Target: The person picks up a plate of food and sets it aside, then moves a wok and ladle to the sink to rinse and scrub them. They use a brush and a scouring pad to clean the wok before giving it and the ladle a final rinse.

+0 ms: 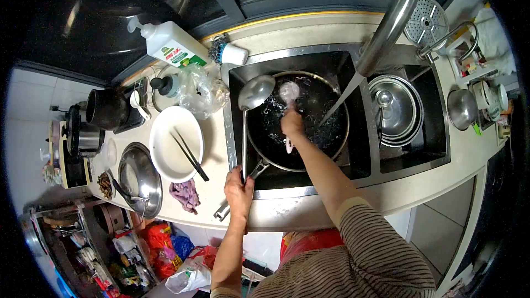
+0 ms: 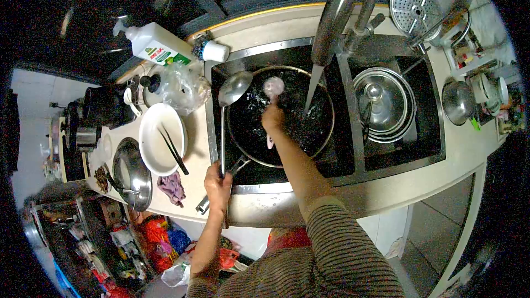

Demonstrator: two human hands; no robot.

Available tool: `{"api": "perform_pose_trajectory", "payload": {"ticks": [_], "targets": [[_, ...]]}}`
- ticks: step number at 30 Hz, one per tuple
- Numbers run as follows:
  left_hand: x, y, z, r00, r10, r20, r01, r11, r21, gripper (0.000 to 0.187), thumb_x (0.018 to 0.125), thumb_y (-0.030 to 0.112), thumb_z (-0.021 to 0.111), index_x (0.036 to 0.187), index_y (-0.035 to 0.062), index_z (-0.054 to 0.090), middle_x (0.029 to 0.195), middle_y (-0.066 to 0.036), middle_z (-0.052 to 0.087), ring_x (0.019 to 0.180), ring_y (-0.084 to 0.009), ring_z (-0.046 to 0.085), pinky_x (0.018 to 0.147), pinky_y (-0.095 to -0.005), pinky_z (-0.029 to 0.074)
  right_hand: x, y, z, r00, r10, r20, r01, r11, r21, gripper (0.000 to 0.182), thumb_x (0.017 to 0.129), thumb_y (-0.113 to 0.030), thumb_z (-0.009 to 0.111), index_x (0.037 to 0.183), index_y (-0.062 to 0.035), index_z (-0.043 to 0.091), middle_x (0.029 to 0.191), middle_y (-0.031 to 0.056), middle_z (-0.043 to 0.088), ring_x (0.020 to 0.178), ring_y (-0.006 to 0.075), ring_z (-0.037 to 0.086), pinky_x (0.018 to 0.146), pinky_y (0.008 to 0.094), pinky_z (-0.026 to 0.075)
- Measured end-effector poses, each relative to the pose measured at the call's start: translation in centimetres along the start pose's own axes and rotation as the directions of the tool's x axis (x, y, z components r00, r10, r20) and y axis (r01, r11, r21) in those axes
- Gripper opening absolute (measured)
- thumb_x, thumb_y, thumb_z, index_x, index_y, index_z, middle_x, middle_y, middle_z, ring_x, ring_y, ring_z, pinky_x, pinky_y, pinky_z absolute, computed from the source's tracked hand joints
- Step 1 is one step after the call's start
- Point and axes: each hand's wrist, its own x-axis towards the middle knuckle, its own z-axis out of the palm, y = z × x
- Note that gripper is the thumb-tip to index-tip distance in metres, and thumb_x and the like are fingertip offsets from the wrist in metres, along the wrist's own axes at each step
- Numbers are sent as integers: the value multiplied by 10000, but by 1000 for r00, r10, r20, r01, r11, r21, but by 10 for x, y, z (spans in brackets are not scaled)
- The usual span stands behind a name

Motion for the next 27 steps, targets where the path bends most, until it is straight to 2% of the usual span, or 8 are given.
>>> {"api": "perform_pose_trajectory", "payload": {"ticks": [2,9,11,13,17,23,24,27], "targets": [[-1,0,0,1000,-26,-1,26,1000,-5,319,657,-10,577,969,-51,525,777,-198,545,706,-343,556,645,-386,450,-10,-9,11,943,100,317,-96,995,-26,439,827,-119,382,1258,-195,405,773,172,603,479,260,575,450,344,470],[-1,1,-4,999,30,-22,-30,1000,8,314,656,17,593,959,-35,532,757,-189,547,666,-331,551,621,-387,443,-66,-19,-116,497,141,856,173,951,-257,445,851,-145,389,1283,-248,381,880,160,588,492,213,548,473,334,461],[-1,3,-7,1000,2,-19,-2,1000,-4,324,652,18,595,965,-35,533,745,-184,543,651,-324,545,610,-386,439,-49,17,-139,400,-114,909,836,453,-311,439,835,-134,401,1264,-224,403,916,157,597,651,265,605,604,378,484],[-3,2,-7,1000,0,-28,-1,1000,-16,330,647,18,598,967,-34,536,732,-179,538,630,-315,538,596,-383,436,-35,14,-169,471,-70,879,858,266,-439,254,778,-173,451,990,-105,574,829,153,613,759,305,610,607,445,491],[-1,0,-5,998,-9,-58,5,998,-58,326,638,16,599,956,-31,543,705,-171,528,581,-296,524,569,-376,433,22,42,-151,722,-146,677,690,66,-721,306,789,-98,443,1083,-34,502,847,147,620,757,306,610,669,379,496],[0,4,-4,998,-16,-52,15,999,-33,304,631,24,603,928,-15,557,699,-165,535,592,-304,535,573,-378,441,2,8,-60,910,-85,405,331,739,-587,250,757,-51,446,960,-1,583,835,214,596,749,350,592,665,423,483],[-2,4,-5,999,-38,-35,36,999,-33,302,631,24,603,927,-14,559,704,-167,538,602,-308,538,581,-380,443,-13,17,-54,834,-285,471,457,837,-301,246,766,-64,455,965,-58,597,857,186,607,782,330,597,698,406,480],[0,5,-5,999,-43,-22,42,999,-25,299,634,23,600,928,-13,561,717,-175,545,641,-317,548,610,-387,450,-61,15,-61,646,-162,746,632,661,-405,268,802,-89,459,1029,-137,592,961,154,602,822,302,596,766,391,462]]}}
